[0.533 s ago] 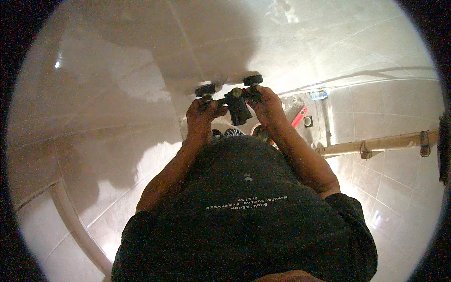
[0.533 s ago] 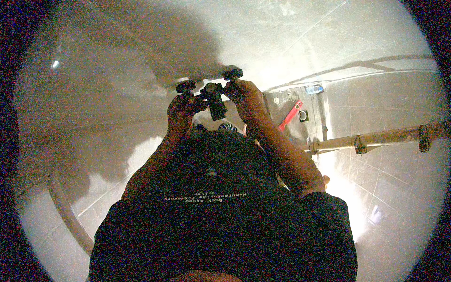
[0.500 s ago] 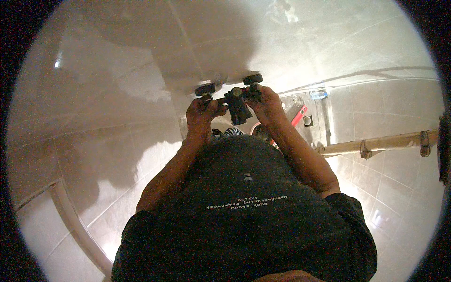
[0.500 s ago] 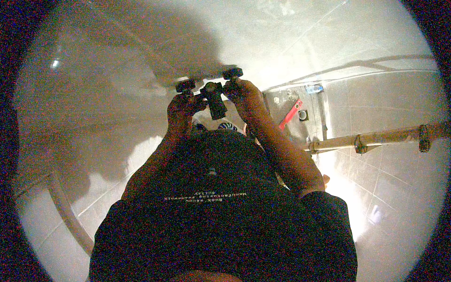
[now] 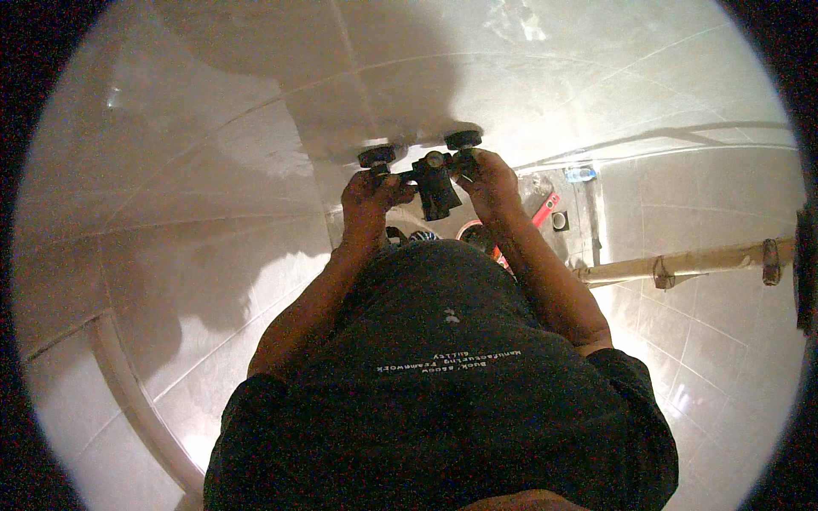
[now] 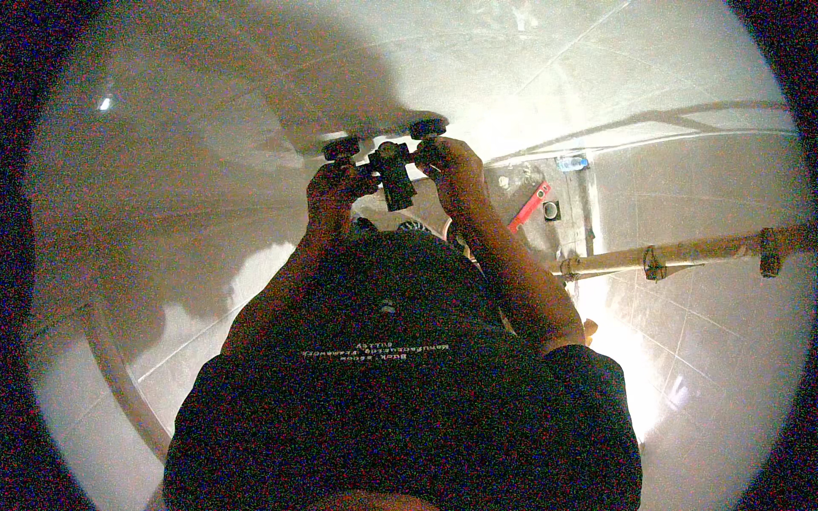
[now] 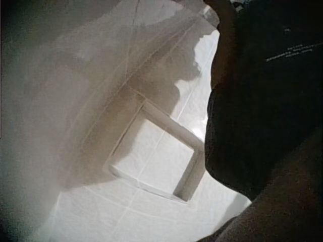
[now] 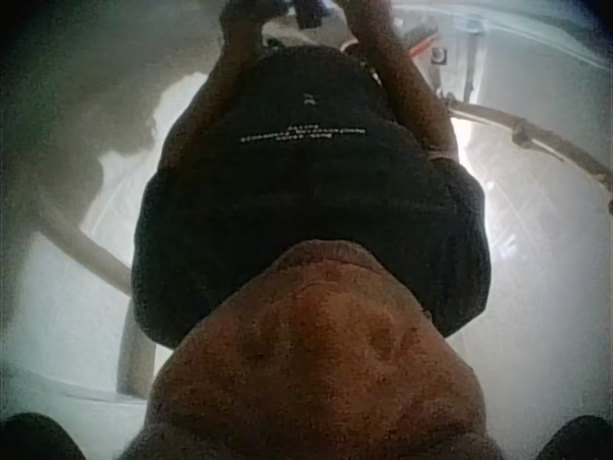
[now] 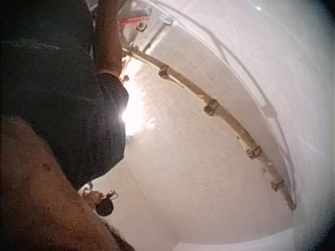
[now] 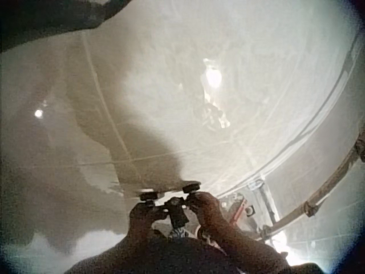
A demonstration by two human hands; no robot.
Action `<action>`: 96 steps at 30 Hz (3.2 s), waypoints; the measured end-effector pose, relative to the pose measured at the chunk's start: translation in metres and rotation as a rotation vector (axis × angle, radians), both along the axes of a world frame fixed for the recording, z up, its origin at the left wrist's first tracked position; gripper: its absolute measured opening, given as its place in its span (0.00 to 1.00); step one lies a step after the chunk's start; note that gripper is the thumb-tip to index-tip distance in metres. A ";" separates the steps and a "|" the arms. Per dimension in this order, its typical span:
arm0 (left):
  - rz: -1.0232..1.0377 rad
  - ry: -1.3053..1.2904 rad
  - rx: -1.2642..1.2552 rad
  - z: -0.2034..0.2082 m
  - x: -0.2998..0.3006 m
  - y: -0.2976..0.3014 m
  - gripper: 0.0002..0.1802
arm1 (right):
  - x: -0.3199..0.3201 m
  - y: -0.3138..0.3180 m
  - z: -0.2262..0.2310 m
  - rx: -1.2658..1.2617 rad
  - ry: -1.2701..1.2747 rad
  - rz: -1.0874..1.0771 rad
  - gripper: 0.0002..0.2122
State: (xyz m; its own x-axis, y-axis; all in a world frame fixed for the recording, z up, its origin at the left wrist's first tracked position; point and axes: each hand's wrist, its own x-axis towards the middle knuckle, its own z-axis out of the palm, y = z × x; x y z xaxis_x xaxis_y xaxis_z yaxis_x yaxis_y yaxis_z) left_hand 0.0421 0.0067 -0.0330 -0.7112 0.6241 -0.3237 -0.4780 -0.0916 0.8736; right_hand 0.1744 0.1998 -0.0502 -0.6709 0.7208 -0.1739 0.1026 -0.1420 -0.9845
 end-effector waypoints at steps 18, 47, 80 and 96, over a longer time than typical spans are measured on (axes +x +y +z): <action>-0.044 0.260 -0.061 0.000 0.001 -0.001 0.21 | -0.007 -0.010 0.014 -0.593 0.256 -0.075 0.14; 0.013 0.049 -0.007 -0.004 0.000 0.000 0.17 | -0.011 -0.018 0.036 -0.426 0.107 -0.136 0.13; -0.739 1.655 -0.414 -0.009 -0.015 0.103 0.18 | -0.020 -0.010 0.007 -0.068 -0.257 -0.301 0.12; -0.770 1.539 -0.429 -0.008 -0.040 0.138 0.20 | -0.032 -0.015 -0.010 -0.365 -0.096 -0.348 0.17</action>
State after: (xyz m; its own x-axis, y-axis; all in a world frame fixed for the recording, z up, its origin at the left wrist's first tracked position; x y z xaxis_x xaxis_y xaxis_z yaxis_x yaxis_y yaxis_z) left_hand 0.0022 0.1452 -0.0406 -0.1145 0.9905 0.0764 0.8994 0.0707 0.4313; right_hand 0.1420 0.1844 -0.0603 -0.3708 0.7793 -0.5051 0.0751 -0.5170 -0.8527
